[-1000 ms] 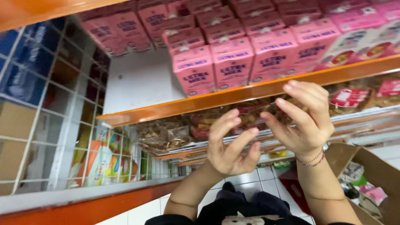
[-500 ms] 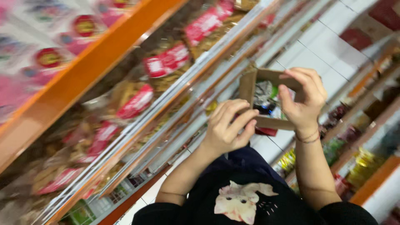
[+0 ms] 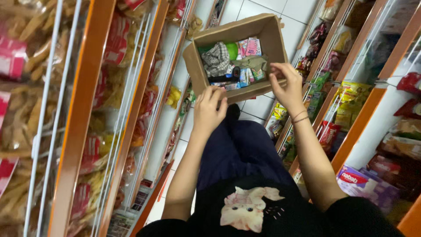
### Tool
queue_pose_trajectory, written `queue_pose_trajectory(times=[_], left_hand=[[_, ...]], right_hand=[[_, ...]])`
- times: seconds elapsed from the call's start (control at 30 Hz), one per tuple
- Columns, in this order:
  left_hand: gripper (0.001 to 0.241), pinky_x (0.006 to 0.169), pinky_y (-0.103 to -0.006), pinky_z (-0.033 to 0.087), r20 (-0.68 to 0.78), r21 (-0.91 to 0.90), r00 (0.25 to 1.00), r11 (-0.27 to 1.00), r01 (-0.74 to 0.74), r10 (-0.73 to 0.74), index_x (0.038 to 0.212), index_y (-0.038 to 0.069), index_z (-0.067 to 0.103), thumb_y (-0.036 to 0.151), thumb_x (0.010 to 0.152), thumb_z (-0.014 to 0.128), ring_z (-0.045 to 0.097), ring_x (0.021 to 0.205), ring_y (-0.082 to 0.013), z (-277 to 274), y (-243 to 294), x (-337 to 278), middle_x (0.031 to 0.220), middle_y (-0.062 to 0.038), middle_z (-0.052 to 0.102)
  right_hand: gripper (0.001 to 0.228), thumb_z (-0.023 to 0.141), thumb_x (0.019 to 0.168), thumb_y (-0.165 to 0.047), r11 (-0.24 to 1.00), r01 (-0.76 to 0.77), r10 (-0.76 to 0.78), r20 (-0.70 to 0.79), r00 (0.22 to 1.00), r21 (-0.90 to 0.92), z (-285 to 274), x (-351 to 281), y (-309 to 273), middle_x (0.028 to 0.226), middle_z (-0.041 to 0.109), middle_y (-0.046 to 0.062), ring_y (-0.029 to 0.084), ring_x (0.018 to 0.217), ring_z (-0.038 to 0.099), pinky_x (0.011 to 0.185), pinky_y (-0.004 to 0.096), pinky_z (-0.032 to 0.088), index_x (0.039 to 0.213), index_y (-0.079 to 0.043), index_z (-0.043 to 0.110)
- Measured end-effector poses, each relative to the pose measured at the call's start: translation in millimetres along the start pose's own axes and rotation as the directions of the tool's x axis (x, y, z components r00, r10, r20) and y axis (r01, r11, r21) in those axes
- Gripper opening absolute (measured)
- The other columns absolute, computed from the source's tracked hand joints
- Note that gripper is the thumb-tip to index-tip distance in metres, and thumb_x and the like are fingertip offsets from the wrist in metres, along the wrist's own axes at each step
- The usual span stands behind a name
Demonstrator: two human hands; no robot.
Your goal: The person takes milk cartons out of a cardboard box, scans the barcode on one carton using a handheld scanner, and places the cartons onto a store shelf alongside other milk products.
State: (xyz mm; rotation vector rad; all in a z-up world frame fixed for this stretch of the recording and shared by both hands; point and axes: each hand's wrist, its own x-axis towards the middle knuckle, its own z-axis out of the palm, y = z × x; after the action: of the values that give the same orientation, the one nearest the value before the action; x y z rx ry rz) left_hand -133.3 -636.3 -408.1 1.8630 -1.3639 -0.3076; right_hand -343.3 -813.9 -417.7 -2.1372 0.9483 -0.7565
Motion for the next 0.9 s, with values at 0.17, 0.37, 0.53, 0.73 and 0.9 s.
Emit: queue_pose_trajectory(times=[0.17, 0.37, 0.53, 0.73, 0.9], left_hand=[[0.024, 0.089, -0.0468, 0.051, 0.264, 0.045, 0.961, 0.996, 0.073, -0.082, 0.11, 0.005, 0.069, 0.017, 0.09, 0.069, 0.066, 0.102, -0.0337, 96.6, -70.3, 44.4, 0.108, -0.012, 0.065], [0.019, 0.086, -0.049, 0.053, 0.401, 0.122, 0.909, 0.99, 0.072, -0.116, 0.101, 0.008, 0.071, 0.019, 0.085, 0.069, 0.066, 0.102, -0.0367, 255.3, -162.5, 111.0, 0.105, -0.013, 0.065], [0.026, 0.086, -0.0467, 0.056, 0.5, 0.339, 0.866, 0.913, -0.227, 0.03, 0.112, 0.007, 0.067, 0.015, 0.088, 0.063, 0.064, 0.113, -0.0324, 416.2, -244.0, 153.5, 0.122, -0.014, 0.061], [0.036, 0.094, -0.0597, 0.046, 0.491, 0.378, 0.706, 0.605, -0.7, 0.51, 0.12, 0.019, 0.066, 0.025, 0.086, 0.055, 0.051, 0.125, -0.0244, 544.5, -333.5, 176.6, 0.141, -0.001, 0.059], [0.034, 0.099, -0.0534, 0.041, 0.754, 0.293, 0.459, 0.384, -0.876, 0.471, 0.118, 0.019, 0.068, 0.032, 0.09, 0.055, 0.046, 0.131, -0.0245, 573.6, -346.7, 196.5, 0.141, -0.002, 0.058]], right_hand=[[0.026, 0.07, 0.094, 0.002, 0.984, -0.178, 0.178, -0.005, 0.984, -0.007, 39.0, 1.0, 93.1, 0.103, 0.069, 0.012, 0.022, 0.091, 0.07, 0.083, 0.031, 0.056, 0.12, 0.0, 0.069], [0.025, 0.069, 0.093, -0.001, 0.917, -0.374, 0.385, -0.064, 0.921, 0.138, 111.4, 17.5, 204.1, 0.104, 0.069, 0.009, 0.016, 0.086, 0.07, 0.074, 0.028, 0.056, 0.118, -0.002, 0.069], [0.024, 0.071, 0.092, -0.004, 0.844, -0.5, 0.525, -0.107, 0.844, 0.193, 165.7, 32.5, 278.7, 0.1, 0.071, 0.007, 0.013, 0.081, 0.071, 0.064, 0.026, 0.053, 0.116, -0.003, 0.071], [0.026, 0.069, 0.092, -0.003, 0.771, -0.588, 0.624, -0.105, 0.774, 0.244, 190.5, 20.9, 318.0, 0.101, 0.072, 0.006, 0.013, 0.08, 0.071, 0.065, 0.025, 0.054, 0.118, -0.004, 0.071], [0.03, 0.067, 0.092, 0.001, 0.746, -0.567, 0.631, -0.1, 0.769, 0.35, 190.4, 15.2, 319.5, 0.104, 0.069, 0.007, 0.012, 0.083, 0.072, 0.068, 0.024, 0.056, 0.122, -0.003, 0.069]])
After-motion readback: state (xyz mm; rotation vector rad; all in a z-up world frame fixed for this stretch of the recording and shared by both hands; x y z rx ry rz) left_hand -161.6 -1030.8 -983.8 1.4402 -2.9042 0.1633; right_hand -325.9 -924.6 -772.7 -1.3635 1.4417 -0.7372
